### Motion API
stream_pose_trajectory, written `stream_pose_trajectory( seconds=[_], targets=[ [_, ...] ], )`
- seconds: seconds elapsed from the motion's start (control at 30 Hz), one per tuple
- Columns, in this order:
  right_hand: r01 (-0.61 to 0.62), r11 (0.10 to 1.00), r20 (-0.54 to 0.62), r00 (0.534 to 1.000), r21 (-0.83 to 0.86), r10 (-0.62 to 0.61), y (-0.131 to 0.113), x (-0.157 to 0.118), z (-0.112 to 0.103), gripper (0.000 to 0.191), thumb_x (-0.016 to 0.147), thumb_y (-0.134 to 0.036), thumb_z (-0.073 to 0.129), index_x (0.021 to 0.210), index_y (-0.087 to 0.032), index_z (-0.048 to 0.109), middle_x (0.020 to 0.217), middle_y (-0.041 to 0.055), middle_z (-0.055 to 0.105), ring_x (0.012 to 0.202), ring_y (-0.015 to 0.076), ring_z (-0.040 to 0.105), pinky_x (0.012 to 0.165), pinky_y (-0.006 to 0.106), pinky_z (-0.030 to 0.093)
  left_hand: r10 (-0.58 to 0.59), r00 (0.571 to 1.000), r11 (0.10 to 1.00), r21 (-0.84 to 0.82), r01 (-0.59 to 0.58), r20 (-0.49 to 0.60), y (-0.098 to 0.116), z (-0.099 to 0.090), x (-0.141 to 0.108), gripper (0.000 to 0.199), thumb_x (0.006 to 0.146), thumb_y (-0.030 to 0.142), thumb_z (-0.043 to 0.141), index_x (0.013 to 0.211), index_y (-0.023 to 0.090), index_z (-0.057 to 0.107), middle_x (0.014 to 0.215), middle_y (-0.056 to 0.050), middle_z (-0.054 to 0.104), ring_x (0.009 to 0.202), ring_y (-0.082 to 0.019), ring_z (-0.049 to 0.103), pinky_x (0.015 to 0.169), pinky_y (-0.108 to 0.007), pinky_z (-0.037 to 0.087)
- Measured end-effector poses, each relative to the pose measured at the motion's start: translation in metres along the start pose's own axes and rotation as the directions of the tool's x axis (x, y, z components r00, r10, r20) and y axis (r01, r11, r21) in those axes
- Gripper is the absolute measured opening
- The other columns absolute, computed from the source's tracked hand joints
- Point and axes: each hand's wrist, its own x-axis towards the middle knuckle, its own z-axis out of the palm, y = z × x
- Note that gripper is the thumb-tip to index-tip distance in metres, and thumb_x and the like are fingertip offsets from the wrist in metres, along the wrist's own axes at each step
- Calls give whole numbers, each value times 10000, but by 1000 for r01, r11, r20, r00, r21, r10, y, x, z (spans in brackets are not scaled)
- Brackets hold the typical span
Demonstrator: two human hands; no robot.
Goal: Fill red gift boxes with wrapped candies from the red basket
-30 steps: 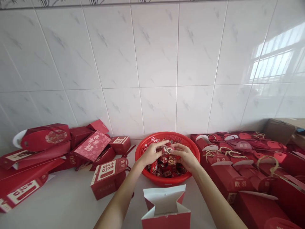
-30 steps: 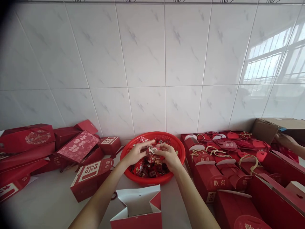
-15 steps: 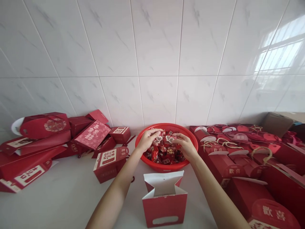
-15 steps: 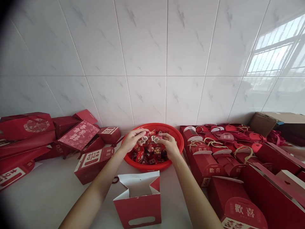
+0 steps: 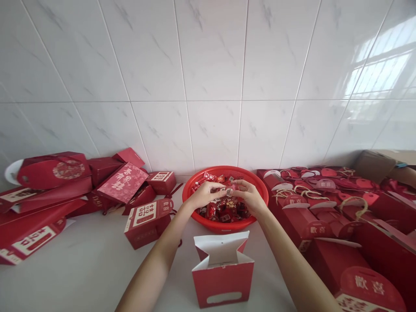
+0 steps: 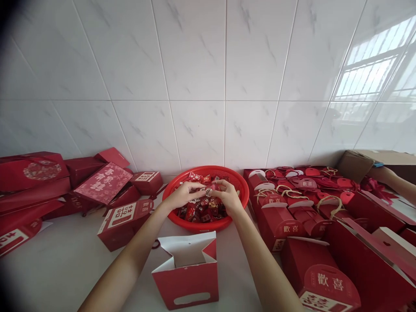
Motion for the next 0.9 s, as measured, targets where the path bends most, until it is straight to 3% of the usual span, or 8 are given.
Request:
stream_pose_trajectory(
  seconds=[0.17, 0.33, 0.5, 0.63, 0.7, 0.8, 0.9],
  targets=[
    [17, 993, -28, 1000, 120, -14, 2, 4, -3, 474, 463, -228, 883, 888, -187, 678, 775, -5, 694, 680, 147, 615, 654, 290, 476, 22, 1000, 1000, 8, -22, 11, 3, 1, 0, 412, 791, 581, 703, 749, 172, 733, 673, 10, 656, 640, -155, 574, 604, -253, 430],
    [-29, 985, 34, 999, 171, 23, 1, 5, -3, 411, 445, -229, 914, 794, -179, 702, 808, 19, 729, 779, 171, 654, 737, 301, 504, 21, 999, 1000, 10, -21, 47, 6, 3, 0, 456, 798, 596, 690, 652, 164, 675, 593, 36, 543, 575, -121, 472, 549, -237, 346],
    [-27, 983, 35, 999, 180, 21, 3, 7, -4, 385, 455, -255, 919, 768, -183, 708, 788, 15, 727, 747, 163, 651, 719, 298, 505, 51, 998, 997, 58, -53, 39, 5, 4, 0, 497, 856, 611, 620, 645, 165, 685, 588, 23, 566, 579, -136, 495, 561, -248, 376],
    [-60, 973, -42, 997, 222, 71, 4, 10, -7, 326, 512, -252, 883, 787, -188, 719, 798, 16, 718, 765, 171, 650, 669, 293, 512, 14, 996, 993, 117, -3, -89, -4, 4, 2, 511, 912, 581, 535, 686, 172, 741, 555, 1, 603, 576, -178, 568, 573, -275, 441],
    [-70, 969, -75, 993, 239, 90, 4, 11, -9, 288, 539, -241, 855, 790, -200, 720, 820, 15, 716, 792, 186, 655, 676, 313, 538, -9, 987, 987, 159, 35, -159, -7, 3, 3, 428, 919, 492, 532, 747, 187, 779, 624, -19, 685, 675, -216, 654, 653, -296, 504],
    [-55, 965, -111, 990, 258, 86, 5, 14, -10, 241, 566, -237, 823, 773, -214, 702, 824, 11, 710, 822, 207, 659, 722, 364, 577, -94, 976, 939, 307, 153, -197, -9, 1, 4, 242, 853, 269, 575, 870, 216, 811, 886, -33, 793, 933, -253, 720, 856, -317, 535],
    [-36, 960, -127, 989, 278, 74, 6, 15, -11, 221, 577, -220, 799, 773, -220, 697, 805, 11, 707, 813, 219, 664, 737, 397, 592, -190, 964, 869, 426, 254, -188, -8, 0, 2, 338, 807, 121, 558, 1025, 213, 800, 1151, -53, 775, 1157, -267, 678, 1015, -334, 491]
  ],
)
